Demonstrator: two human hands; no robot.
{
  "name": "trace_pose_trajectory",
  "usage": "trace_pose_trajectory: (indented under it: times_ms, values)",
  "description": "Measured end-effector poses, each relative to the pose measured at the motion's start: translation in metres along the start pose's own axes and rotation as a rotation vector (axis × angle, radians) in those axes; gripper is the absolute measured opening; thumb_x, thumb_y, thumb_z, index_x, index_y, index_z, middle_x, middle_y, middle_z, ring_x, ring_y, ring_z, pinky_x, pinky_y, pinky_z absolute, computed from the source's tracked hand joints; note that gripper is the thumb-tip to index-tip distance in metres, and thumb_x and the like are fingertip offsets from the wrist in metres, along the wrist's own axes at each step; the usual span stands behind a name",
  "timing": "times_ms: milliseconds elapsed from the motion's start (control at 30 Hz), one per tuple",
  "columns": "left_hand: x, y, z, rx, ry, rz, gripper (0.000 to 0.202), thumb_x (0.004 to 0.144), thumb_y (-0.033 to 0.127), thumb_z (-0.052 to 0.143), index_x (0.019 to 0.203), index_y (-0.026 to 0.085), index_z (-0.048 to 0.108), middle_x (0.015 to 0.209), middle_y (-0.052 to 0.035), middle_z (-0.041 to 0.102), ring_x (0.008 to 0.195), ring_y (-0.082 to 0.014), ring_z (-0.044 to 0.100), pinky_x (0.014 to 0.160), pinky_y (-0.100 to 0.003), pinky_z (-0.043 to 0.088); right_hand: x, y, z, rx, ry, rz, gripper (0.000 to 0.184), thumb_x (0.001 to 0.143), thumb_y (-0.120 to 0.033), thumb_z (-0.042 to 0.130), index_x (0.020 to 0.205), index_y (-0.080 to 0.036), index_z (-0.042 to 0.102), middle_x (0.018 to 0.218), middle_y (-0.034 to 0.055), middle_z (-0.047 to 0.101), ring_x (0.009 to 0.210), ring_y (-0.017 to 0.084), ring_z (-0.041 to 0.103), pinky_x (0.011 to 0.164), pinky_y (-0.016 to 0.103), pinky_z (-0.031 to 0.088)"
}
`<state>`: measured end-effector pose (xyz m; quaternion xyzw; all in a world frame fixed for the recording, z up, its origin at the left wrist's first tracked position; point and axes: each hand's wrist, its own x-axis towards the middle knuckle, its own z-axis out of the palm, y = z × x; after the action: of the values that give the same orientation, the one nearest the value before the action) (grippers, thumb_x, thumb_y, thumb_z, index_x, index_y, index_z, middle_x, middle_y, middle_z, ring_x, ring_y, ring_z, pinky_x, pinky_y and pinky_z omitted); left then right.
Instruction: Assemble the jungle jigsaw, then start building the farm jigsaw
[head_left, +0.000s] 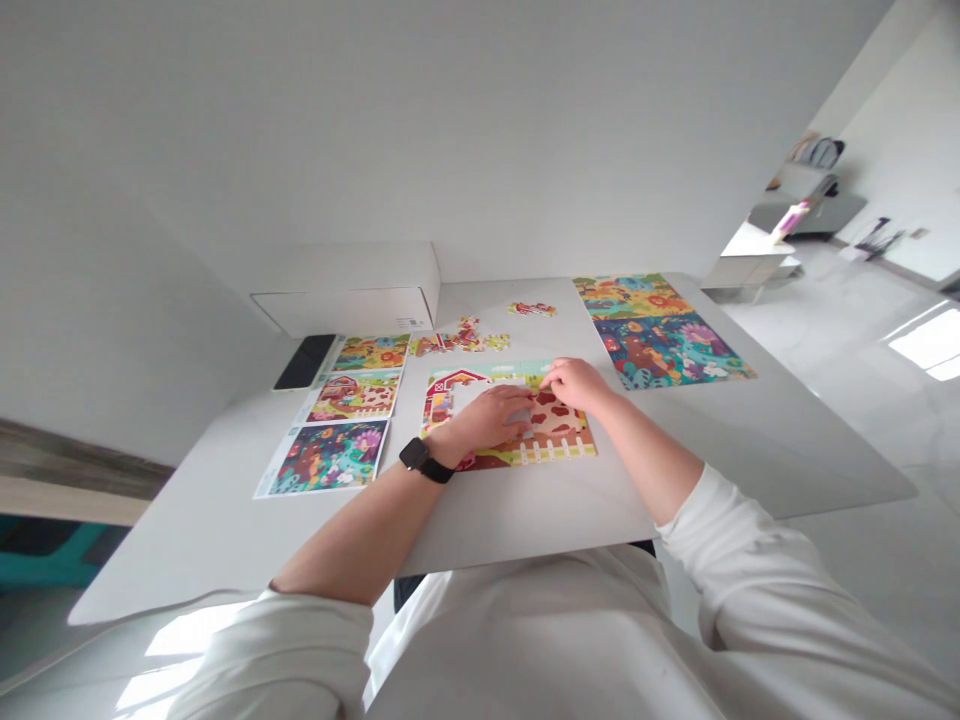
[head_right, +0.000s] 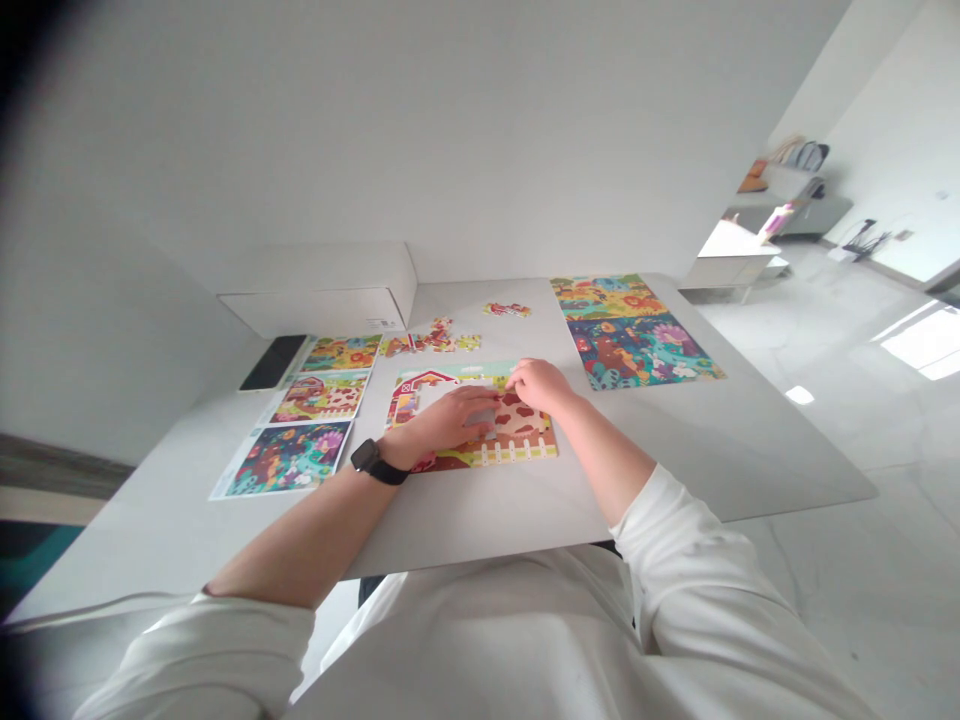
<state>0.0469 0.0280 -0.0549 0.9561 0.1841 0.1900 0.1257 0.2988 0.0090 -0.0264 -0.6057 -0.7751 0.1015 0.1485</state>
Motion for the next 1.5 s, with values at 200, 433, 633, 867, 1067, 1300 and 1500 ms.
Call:
trace_pose_trajectory:
  times_ms: [200, 433, 633, 867, 1067, 1300, 1500]
  values:
    - [0.0, 0.003, -0.005, 0.001, -0.003, -0.002, 0.034, 0.098, 0.032, 0.073, 0.13, 0.022, 0.077, 0.146, -0.0131, 0.071, 0.134, -0.0299, 0.067, 0.118, -0.046, 0.053, 0.001, 0.0, -0.001, -0.001, 0.0, -0.06, 0.042, 0.089, -0.004, 0.056, 0.097, -0.027, 0.091, 0.102, 0.0037, 0.082, 0.092, 0.02, 0.073, 0.085, 0.029, 0.054]
    - [0.002, 0.003, -0.011, -0.042, 0.09, -0.041, 0.044, 0.1, 0.009, 0.05, 0.134, 0.023, 0.075, 0.134, -0.0101, 0.077, 0.124, -0.0249, 0.071, 0.112, -0.041, 0.054, 0.002, 0.01, 0.005, 0.033, 0.039, -0.048, 0.042, 0.088, -0.004, 0.056, 0.093, -0.028, 0.09, 0.104, 0.003, 0.082, 0.093, 0.02, 0.074, 0.088, 0.03, 0.055]
    - [0.002, 0.01, -0.023, -0.078, 0.168, -0.345, 0.041, 0.096, 0.009, 0.05, 0.124, 0.023, 0.077, 0.095, -0.0072, 0.08, 0.091, -0.025, 0.075, 0.087, -0.036, 0.057, 0.004, 0.017, 0.008, 0.16, 0.134, -0.029, 0.039, 0.087, -0.005, 0.054, 0.09, -0.026, 0.087, 0.104, 0.004, 0.082, 0.093, 0.02, 0.074, 0.087, 0.032, 0.055]
    - [-0.013, -0.025, -0.065, -0.339, 0.699, -0.666, 0.021, 0.104, 0.03, 0.053, 0.105, 0.023, 0.073, 0.065, 0.0001, 0.06, 0.063, -0.0192, 0.061, 0.066, -0.027, 0.047, 0.022, 0.026, 0.001, 0.263, 0.214, 0.086, 0.01, 0.09, -0.033, 0.07, 0.09, -0.025, 0.075, 0.089, 0.0032, 0.08, 0.077, 0.021, 0.07, 0.076, 0.032, 0.051]
    - [-0.024, -0.062, -0.077, -0.803, 1.027, -0.798, 0.016, 0.096, 0.036, 0.061, 0.094, 0.021, 0.066, 0.052, 0.0077, 0.044, 0.047, -0.0122, 0.045, 0.054, -0.022, 0.044, 0.05, 0.036, -0.008, 0.281, 0.247, 0.146, 0.01, 0.086, -0.028, 0.067, 0.094, -0.025, 0.073, 0.075, -0.0011, 0.073, 0.071, 0.019, 0.066, 0.072, 0.03, 0.047]
    - [-0.026, -0.064, -0.072, -1.068, 1.087, -0.899, 0.023, 0.088, 0.036, 0.071, 0.104, 0.021, 0.065, 0.052, 0.0112, 0.04, 0.047, -0.0105, 0.046, 0.054, -0.02, 0.044, 0.098, 0.03, 0.0, 0.217, 0.19, 0.116, 0.018, 0.089, -0.023, 0.065, 0.103, -0.023, 0.078, 0.081, 0.0008, 0.077, 0.077, 0.02, 0.069, 0.078, 0.031, 0.051]
    - [-0.027, -0.065, -0.073, -1.116, 1.091, -0.907, 0.023, 0.087, 0.036, 0.072, 0.103, 0.021, 0.065, 0.055, 0.011, 0.04, 0.049, -0.01, 0.045, 0.057, -0.021, 0.047, 0.141, 0.008, 0.022, 0.05, -0.003, 0.02, 0.031, 0.093, -0.022, 0.069, 0.123, -0.022, 0.079, 0.11, 0.0095, 0.081, 0.098, 0.023, 0.074, 0.091, 0.032, 0.053]
